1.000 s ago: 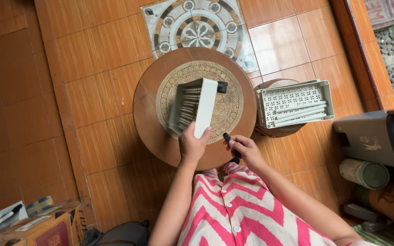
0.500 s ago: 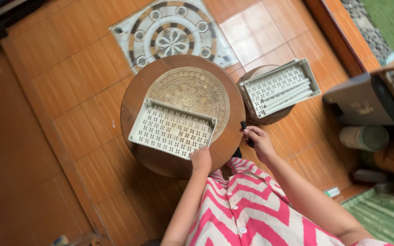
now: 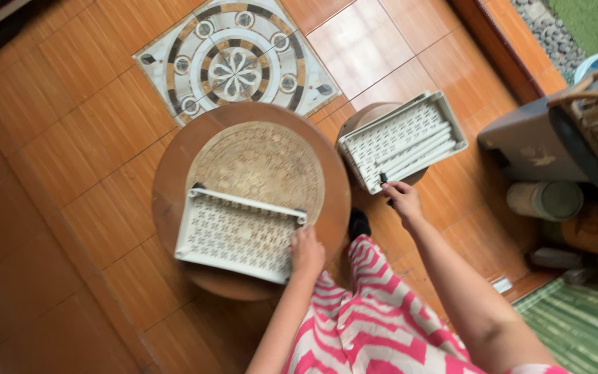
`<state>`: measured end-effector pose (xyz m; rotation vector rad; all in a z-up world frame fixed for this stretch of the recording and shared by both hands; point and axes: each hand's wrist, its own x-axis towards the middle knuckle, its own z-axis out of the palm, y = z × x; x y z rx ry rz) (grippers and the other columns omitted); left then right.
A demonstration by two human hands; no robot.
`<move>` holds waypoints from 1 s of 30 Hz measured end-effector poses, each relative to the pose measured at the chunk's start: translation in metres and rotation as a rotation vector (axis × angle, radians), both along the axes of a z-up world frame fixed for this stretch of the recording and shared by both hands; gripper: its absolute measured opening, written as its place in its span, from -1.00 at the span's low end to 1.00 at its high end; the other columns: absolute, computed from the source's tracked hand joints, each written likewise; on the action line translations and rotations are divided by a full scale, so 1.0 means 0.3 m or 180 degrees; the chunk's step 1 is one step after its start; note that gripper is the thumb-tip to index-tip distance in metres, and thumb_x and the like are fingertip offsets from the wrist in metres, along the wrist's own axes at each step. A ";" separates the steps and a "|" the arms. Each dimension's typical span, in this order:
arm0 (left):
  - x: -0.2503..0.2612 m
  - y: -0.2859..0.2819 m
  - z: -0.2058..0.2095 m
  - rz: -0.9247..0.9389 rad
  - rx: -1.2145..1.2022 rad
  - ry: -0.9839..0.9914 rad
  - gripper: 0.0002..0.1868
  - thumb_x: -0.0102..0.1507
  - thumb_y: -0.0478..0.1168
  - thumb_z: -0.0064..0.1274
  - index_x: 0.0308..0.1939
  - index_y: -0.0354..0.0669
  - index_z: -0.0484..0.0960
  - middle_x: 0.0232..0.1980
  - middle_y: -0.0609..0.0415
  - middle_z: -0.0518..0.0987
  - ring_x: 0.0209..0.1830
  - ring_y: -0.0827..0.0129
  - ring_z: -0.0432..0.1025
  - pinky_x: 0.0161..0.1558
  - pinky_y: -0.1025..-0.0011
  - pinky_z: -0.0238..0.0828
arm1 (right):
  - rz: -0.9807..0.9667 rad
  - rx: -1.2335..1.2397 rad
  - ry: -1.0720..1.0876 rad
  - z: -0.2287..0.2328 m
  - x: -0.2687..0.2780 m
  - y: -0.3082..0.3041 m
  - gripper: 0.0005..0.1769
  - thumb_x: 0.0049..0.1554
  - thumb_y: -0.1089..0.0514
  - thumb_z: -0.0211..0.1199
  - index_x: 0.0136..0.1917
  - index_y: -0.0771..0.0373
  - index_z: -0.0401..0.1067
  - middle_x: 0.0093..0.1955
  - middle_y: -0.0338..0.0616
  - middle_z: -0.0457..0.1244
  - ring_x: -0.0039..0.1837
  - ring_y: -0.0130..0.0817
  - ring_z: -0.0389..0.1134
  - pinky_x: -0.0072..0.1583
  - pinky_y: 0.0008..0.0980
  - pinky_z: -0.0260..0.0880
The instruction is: The person assembles a white plastic tray by inserting black feet and white rods into designated holes. They repeatedly pick up feet and rods, align them with the tray, and press them into place. The tray is handled one at a time and placed on a round table.
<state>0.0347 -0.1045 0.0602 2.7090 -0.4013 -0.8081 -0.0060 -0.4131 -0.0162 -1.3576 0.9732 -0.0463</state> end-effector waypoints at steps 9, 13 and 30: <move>-0.021 -0.219 0.055 0.0274 -0.0644 -0.0399 -0.71 0.22 -0.28 0.06 0.03 -0.19 0.53 0.18 -0.08 0.43 0.28 0.03 0.28 0.26 0.04 0.22 | 0.0386 -0.0470 0.0901 -0.230 0.237 -0.137 -0.74 0.09 0.03 0.46 -0.02 0.21 0.64 -0.32 -0.18 0.37 -0.35 -0.49 0.27 -0.27 -0.41 0.26; -0.047 -0.310 0.045 0.0173 -0.1056 -0.0269 -0.74 0.19 -0.34 0.06 -0.03 -0.21 0.55 0.15 -0.08 0.45 0.31 -0.01 0.27 0.26 0.04 0.20 | 0.0536 -0.0734 0.0835 -0.294 0.310 -0.119 -0.75 0.09 0.02 0.44 -0.04 0.20 0.66 -0.33 -0.23 0.39 -0.34 -0.52 0.32 -0.24 -0.44 0.31; -0.103 -0.354 0.048 0.0356 -0.1612 -0.0006 -0.79 0.19 -0.38 0.04 -0.09 -0.21 0.54 0.07 -0.08 0.48 0.24 -0.02 0.30 0.24 0.10 0.23 | -0.0512 0.1604 -0.0482 -0.364 0.335 -0.181 -0.68 0.04 0.29 0.22 0.10 0.25 0.35 -0.04 -0.05 0.30 -0.06 -0.29 0.40 -0.01 -0.28 0.55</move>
